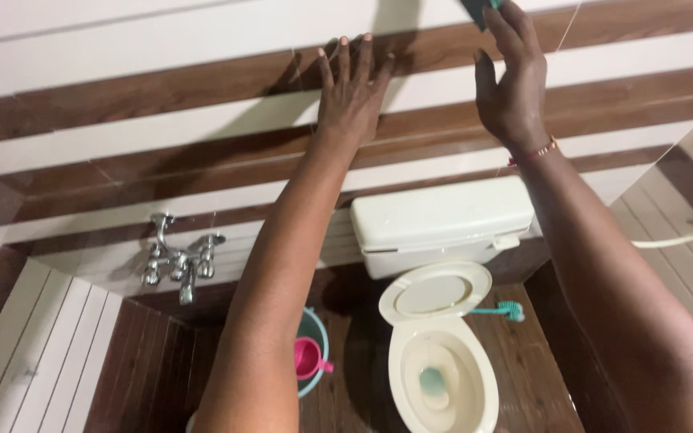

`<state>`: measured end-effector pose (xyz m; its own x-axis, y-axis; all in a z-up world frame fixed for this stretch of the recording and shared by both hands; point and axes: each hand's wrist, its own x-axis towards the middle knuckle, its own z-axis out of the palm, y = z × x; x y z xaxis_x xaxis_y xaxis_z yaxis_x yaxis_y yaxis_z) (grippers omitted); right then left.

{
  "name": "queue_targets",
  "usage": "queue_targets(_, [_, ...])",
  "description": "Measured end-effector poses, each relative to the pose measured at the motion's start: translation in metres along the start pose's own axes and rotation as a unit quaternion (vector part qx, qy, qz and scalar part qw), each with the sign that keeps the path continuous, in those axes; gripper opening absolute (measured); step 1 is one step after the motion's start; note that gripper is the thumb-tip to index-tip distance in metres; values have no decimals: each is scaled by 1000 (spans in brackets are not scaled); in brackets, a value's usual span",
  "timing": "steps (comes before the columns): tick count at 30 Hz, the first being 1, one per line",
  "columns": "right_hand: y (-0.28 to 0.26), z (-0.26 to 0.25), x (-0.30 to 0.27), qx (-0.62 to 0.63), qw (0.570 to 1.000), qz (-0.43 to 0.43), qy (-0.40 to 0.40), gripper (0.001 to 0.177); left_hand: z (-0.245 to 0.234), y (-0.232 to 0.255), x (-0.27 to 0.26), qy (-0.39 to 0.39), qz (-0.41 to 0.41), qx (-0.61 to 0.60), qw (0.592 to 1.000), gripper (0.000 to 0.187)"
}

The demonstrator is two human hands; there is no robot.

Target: The person cleans the bathroom by applying liquid to a sponge and scrubbing the toilet, showerhead, and wall tiles.

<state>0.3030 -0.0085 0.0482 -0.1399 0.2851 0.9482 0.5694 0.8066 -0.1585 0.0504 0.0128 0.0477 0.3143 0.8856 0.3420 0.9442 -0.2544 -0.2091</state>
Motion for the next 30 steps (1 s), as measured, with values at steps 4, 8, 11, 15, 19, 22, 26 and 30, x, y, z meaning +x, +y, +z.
queue_targets(4, [-27,16,-69,165,976,135,-34,41,54,1,-57,34,30,5,999,94])
queue_targets(8, [-72,48,-143,236,914,326,-51,41,118,-4,-143,-2,28,-99,995,96])
queue_targets(11, [-105,83,-205,283,890,356,-47,39,162,-19,-219,16,24,-89,996,87])
queue_targets(15, [-151,128,-275,352,775,524,-32,36,204,-48,-307,-119,-39,-144,982,96])
queue_targets(19, [-198,172,-331,399,691,603,-18,30,237,-81,-391,-167,-67,-137,974,98])
queue_targets(22, [-224,200,-364,412,631,657,11,23,255,-101,-442,-223,-83,-147,960,99])
queue_targets(26, [-251,232,-414,424,574,699,49,23,283,-120,-488,-281,-93,-152,943,99])
queue_targets(30, [-270,253,-458,455,534,703,113,33,320,-128,-527,-319,-103,-169,927,94])
